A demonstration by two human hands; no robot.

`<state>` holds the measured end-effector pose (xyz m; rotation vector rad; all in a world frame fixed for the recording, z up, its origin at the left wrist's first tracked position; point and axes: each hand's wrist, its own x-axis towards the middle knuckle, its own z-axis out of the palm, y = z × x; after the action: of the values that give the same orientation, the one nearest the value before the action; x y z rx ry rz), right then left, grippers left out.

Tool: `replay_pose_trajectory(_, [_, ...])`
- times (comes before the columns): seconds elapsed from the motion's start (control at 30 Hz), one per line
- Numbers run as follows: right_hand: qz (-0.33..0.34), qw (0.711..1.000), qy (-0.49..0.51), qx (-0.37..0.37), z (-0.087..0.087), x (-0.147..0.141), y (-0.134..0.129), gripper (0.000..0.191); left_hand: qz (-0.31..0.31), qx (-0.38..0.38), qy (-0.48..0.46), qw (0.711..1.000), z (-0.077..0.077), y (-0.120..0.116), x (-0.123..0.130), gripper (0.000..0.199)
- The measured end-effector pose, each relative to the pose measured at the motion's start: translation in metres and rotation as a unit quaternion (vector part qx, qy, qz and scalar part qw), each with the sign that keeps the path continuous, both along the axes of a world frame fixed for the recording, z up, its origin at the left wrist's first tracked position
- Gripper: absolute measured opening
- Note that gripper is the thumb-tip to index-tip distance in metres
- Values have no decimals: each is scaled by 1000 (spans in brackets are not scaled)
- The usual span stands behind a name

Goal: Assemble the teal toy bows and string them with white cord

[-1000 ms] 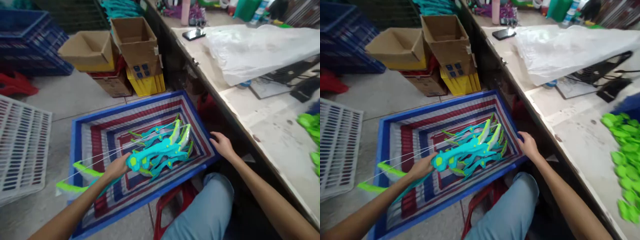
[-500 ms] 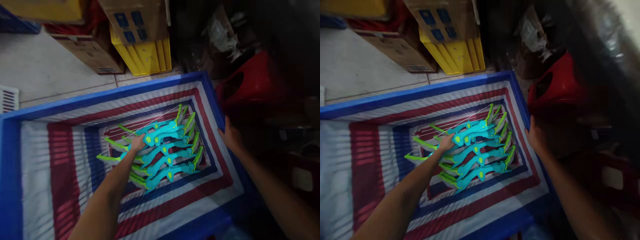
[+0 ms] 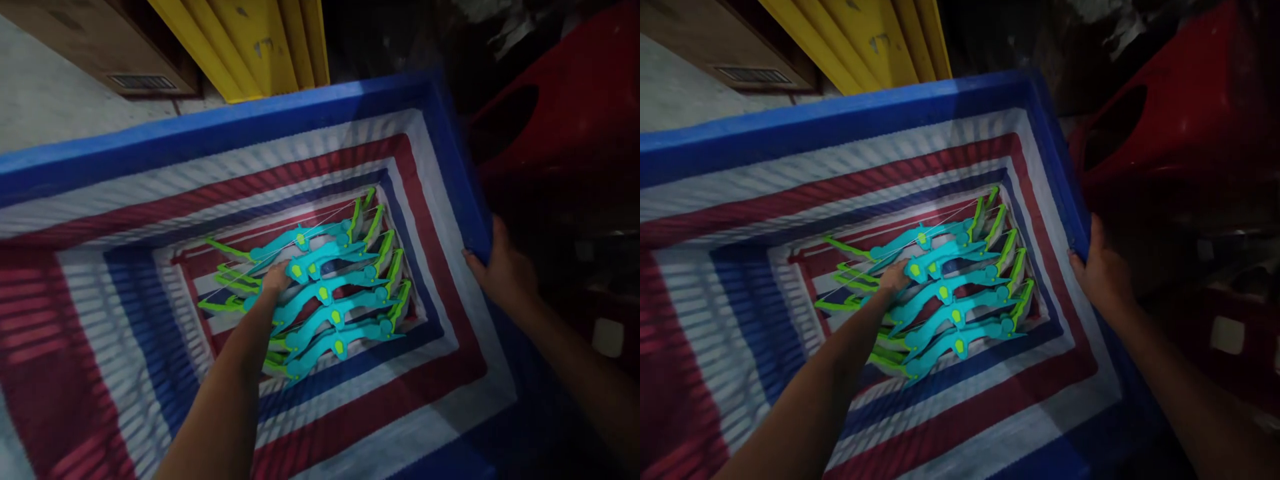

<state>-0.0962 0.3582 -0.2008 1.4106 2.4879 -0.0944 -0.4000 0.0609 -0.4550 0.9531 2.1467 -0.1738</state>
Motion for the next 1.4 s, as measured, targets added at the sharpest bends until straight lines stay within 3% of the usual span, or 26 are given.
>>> replay_pose_trajectory(0.2, [-6,1000,29,-11,-2,1,1,76,-4,-2,40,999,12,16,-19,54])
replay_pose_trajectory(0.33, [-5,999,53,-9,-7,7,3,78,20,2,84,996,11,37,-27,56])
replay_pose_trajectory(0.43, [16,998,62,8,-10,10,3,76,53,12,117,992,8,49,-20,58])
replay_pose_trajectory(0.53, [34,997,71,17,-10,11,3,74,109,68,161,979,2,53,-1,54])
replay_pose_trajectory(0.6, [28,997,65,11,-9,10,3,73,138,95,145,975,-4,54,8,54])
replay_pose_trajectory(0.73, [12,999,40,-10,-7,6,2,76,160,79,38,983,-9,61,7,60])
replay_pose_trajectory(0.83, [11,999,32,-8,-6,4,0,74,185,103,44,976,4,72,17,67])
replay_pose_trajectory(0.9, [7,1000,24,-15,-6,3,-1,74,212,186,62,957,27,78,50,72])
replay_pose_trajectory(0.97, [-2,999,15,-34,-7,1,-2,74,232,290,20,928,62,77,109,68])
replay_pose_trajectory(1.1, [-37,996,22,-74,-3,-7,-2,70,274,398,-149,863,163,50,260,45])
replay_pose_trajectory(1.2, [-70,988,65,-120,16,-16,-9,67,299,371,-240,846,238,11,345,36])
replay_pose_trajectory(1.3, [-87,980,92,-152,55,-13,-34,75,258,345,-269,861,280,-30,372,38])
replay_pose_trajectory(1.4, [-108,981,99,-130,94,23,-91,52,164,401,-236,870,294,-54,352,40])
